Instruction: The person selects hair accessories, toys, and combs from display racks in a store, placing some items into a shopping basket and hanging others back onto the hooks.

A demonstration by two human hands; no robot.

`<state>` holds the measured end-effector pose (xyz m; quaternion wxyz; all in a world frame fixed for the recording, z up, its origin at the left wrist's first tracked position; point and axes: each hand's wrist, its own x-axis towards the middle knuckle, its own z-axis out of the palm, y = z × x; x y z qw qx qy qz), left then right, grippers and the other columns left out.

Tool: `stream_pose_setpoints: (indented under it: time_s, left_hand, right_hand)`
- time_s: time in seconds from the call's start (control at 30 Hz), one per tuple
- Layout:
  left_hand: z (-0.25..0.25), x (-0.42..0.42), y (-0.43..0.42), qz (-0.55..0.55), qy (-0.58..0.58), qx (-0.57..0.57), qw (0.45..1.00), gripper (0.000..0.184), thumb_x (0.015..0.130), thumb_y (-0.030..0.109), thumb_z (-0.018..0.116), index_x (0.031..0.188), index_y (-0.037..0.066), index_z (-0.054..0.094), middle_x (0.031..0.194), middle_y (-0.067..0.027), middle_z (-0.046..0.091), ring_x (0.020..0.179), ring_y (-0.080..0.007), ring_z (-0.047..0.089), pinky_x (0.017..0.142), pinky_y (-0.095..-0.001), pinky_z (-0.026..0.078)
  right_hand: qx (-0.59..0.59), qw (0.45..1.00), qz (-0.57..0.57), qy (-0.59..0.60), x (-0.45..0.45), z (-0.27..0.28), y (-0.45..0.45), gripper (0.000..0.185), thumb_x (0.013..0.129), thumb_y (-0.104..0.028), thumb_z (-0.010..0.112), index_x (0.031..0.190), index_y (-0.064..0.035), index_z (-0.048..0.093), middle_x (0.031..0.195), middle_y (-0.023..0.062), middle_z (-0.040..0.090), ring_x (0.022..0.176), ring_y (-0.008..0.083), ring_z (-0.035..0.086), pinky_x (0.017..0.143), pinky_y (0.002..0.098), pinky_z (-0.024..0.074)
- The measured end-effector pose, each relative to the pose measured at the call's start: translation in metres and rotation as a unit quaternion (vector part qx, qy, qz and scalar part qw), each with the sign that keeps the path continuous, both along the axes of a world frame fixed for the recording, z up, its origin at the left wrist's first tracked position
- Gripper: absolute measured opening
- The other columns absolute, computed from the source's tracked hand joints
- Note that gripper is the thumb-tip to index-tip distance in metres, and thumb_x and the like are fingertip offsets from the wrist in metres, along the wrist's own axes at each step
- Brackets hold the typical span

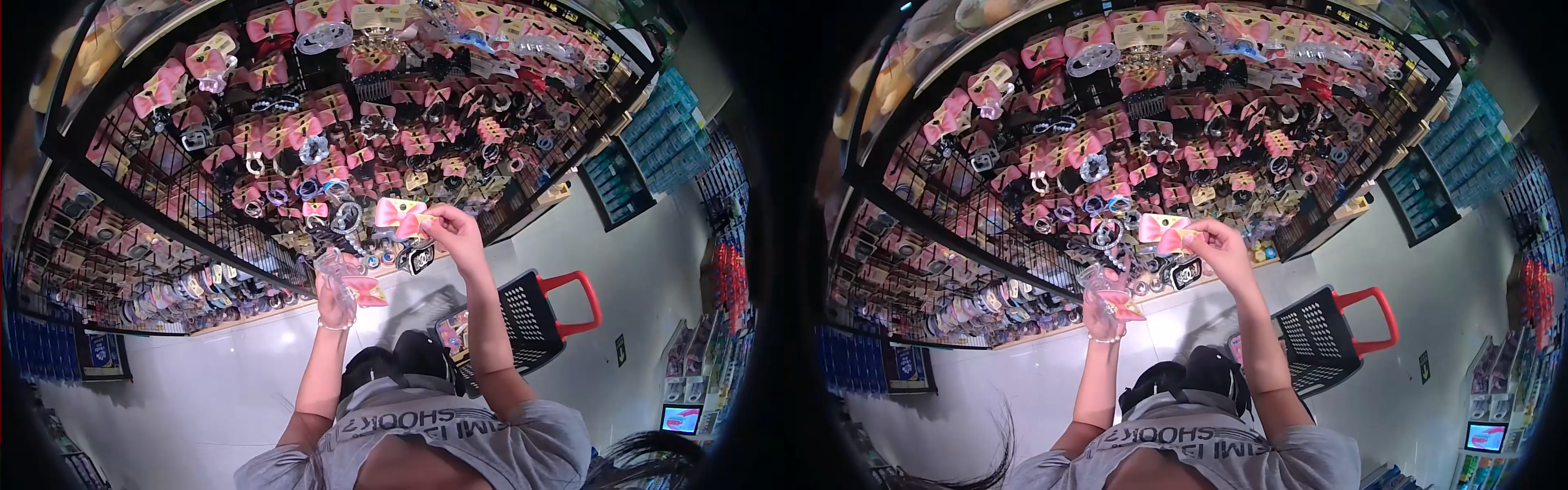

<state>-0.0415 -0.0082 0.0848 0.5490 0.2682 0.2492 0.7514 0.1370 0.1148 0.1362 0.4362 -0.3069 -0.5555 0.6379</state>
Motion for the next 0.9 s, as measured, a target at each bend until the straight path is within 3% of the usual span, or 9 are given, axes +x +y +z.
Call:
stream_pose_setpoints:
  time_s: [0.07,0.2,0.23,0.47,0.6,0.63,0.73,0.8,0.9]
  left_hand:
    - [-0.001,-0.007,0.020,0.047,0.006,0.111,0.993,0.051,0.075,0.038,0.058,0.103,-0.003,0.045,0.094,-0.0102,0.050,0.088,-0.0170,0.049,0.082,-0.0299,0.036]
    - [0.021,-0.009,0.051,0.047,-0.021,0.094,0.994,0.050,0.073,0.041,0.059,0.100,0.000,0.048,0.095,-0.0094,0.048,0.080,-0.0176,0.047,0.074,-0.0298,0.036]
    - [0.014,-0.017,0.061,-0.027,-0.047,0.189,0.981,0.047,0.075,0.039,0.058,0.100,0.001,0.048,0.093,-0.0086,0.048,0.081,-0.0194,0.048,0.078,-0.0317,0.036]
    - [0.029,-0.003,0.119,-0.052,-0.171,0.172,0.969,0.043,0.073,0.030,0.066,0.096,-0.002,0.050,0.098,-0.0091,0.050,0.082,-0.0162,0.049,0.071,-0.0288,0.040]
    - [0.026,0.007,0.142,-0.091,-0.229,0.150,0.957,0.057,0.068,0.025,0.070,0.111,-0.001,0.044,0.112,-0.0106,0.050,0.106,-0.0222,0.048,0.093,-0.0399,0.038]
    - [0.029,0.014,0.145,-0.047,-0.186,0.143,0.971,0.045,0.072,0.029,0.067,0.099,0.001,0.046,0.110,-0.0083,0.045,0.109,-0.0294,0.046,0.070,-0.0380,0.053]
    - [0.012,0.014,0.160,-0.112,-0.127,0.205,0.964,0.041,0.074,0.029,0.065,0.096,0.001,0.046,0.102,-0.0053,0.048,0.092,-0.0231,0.054,0.062,-0.0282,0.054]
    - [0.017,0.027,0.159,0.003,-0.054,0.133,0.990,0.054,0.071,0.036,0.067,0.104,0.001,0.042,0.098,-0.0041,0.049,0.093,-0.0164,0.052,0.073,-0.0266,0.049]
    - [-0.004,0.021,0.152,0.003,-0.075,0.092,0.993,0.054,0.070,0.038,0.067,0.103,0.002,0.044,0.100,-0.0027,0.048,0.099,-0.0164,0.048,0.080,-0.0281,0.045]
  right_hand:
    - [-0.005,0.999,0.025,-0.020,-0.009,0.019,0.000,0.014,0.078,-0.006,0.060,0.090,0.0006,0.059,0.070,-0.0028,0.055,0.063,0.0019,0.049,0.056,0.0151,0.0390]
    - [-0.035,0.997,0.057,-0.024,-0.017,0.041,0.016,0.014,0.078,-0.006,0.061,0.090,0.0007,0.059,0.069,-0.0035,0.055,0.063,0.0011,0.048,0.056,0.0144,0.0376]
    - [-0.011,0.998,0.067,-0.005,-0.021,0.034,0.027,0.014,0.078,-0.007,0.060,0.090,0.0010,0.059,0.070,-0.0034,0.055,0.063,0.0012,0.048,0.056,0.0143,0.0376]
    - [-0.020,0.990,0.136,0.028,-0.017,0.040,0.083,0.013,0.079,-0.007,0.060,0.090,0.0001,0.060,0.076,-0.0014,0.058,0.068,0.0021,0.050,0.062,0.0159,0.0398]
    - [-0.036,0.983,0.167,0.063,-0.012,0.039,0.104,0.013,0.079,-0.006,0.058,0.091,0.0005,0.058,0.081,-0.0004,0.056,0.071,0.0041,0.052,0.065,0.0186,0.0425]
    - [-0.040,0.984,0.158,0.075,-0.010,0.041,0.106,0.013,0.079,-0.006,0.058,0.091,0.0007,0.058,0.083,-0.0001,0.056,0.073,0.0047,0.052,0.066,0.0190,0.0428]
    - [-0.050,0.986,0.139,0.081,-0.005,0.042,0.109,0.010,0.079,-0.005,0.057,0.087,0.0013,0.056,0.083,0.0023,0.055,0.071,0.0062,0.052,0.064,0.0208,0.0427]
    - [-0.049,0.985,0.149,0.075,-0.001,0.039,0.112,0.014,0.080,-0.006,0.058,0.092,0.0004,0.057,0.087,0.0001,0.055,0.077,0.0056,0.052,0.069,0.0196,0.0427]
    - [-0.041,0.986,0.155,0.047,-0.002,0.038,0.113,0.012,0.080,-0.006,0.058,0.090,0.0007,0.058,0.091,0.0022,0.056,0.078,0.0067,0.052,0.070,0.0197,0.0417]
